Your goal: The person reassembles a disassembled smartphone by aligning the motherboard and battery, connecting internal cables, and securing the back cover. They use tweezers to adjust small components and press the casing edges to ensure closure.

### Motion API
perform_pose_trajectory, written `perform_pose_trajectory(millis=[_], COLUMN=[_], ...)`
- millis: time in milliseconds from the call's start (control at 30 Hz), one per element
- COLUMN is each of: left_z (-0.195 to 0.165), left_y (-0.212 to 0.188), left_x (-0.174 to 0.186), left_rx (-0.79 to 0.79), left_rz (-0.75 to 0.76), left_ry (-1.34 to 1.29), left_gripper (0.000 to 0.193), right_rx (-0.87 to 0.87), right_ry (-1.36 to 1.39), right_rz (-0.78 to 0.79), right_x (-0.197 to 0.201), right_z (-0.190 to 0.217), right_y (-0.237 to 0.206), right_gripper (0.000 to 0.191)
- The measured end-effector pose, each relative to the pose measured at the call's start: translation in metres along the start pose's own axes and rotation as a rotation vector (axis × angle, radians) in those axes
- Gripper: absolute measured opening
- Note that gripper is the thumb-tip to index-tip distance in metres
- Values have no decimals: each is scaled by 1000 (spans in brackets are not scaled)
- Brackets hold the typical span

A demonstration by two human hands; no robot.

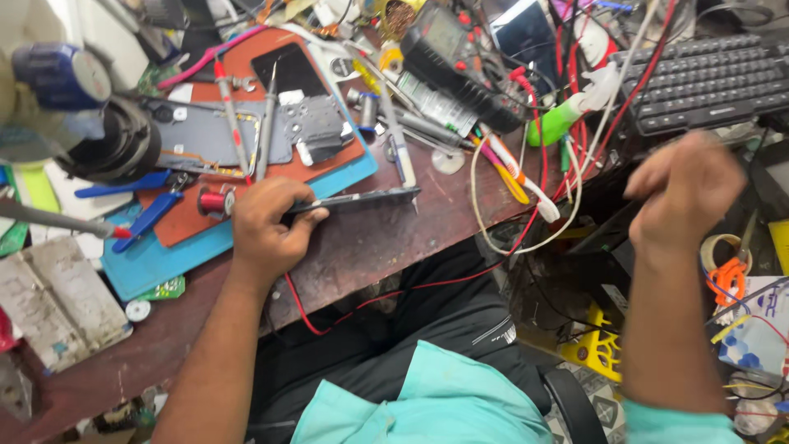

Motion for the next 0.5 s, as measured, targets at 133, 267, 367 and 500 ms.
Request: perform_pose_trajectory(millis=[133,267,367,500], left_z=[-1,-5,-7,-8], left_y=[2,1,-2,-3], left_x=[3,3,5,4], left_rx=[3,-20,-23,4], left_rz=[-7,-18,-20,-13], left_ry=[-2,12,-12,-10], left_gripper=[25,26,26,25], right_rx=[-1017,-1394,-1246,-1271], right_ry=[-693,-1029,-912,-853], right_rz=[1113,1264,1225,1145], right_x=[-23,3,-7,-27], right_z=[-88,-147,-168,-170], right_y=[-150,-221,-204,-186], right_gripper=[32,53,82,108])
Point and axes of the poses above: each hand's wrist, its own y-axis towards the middle knuckle, its own x-axis out of the back of the hand, z = x × y, the point moved 9 cm from there along y, towards the middle knuckle, and after that the axes turned 10 degrees about y, right-handed, at the moved point
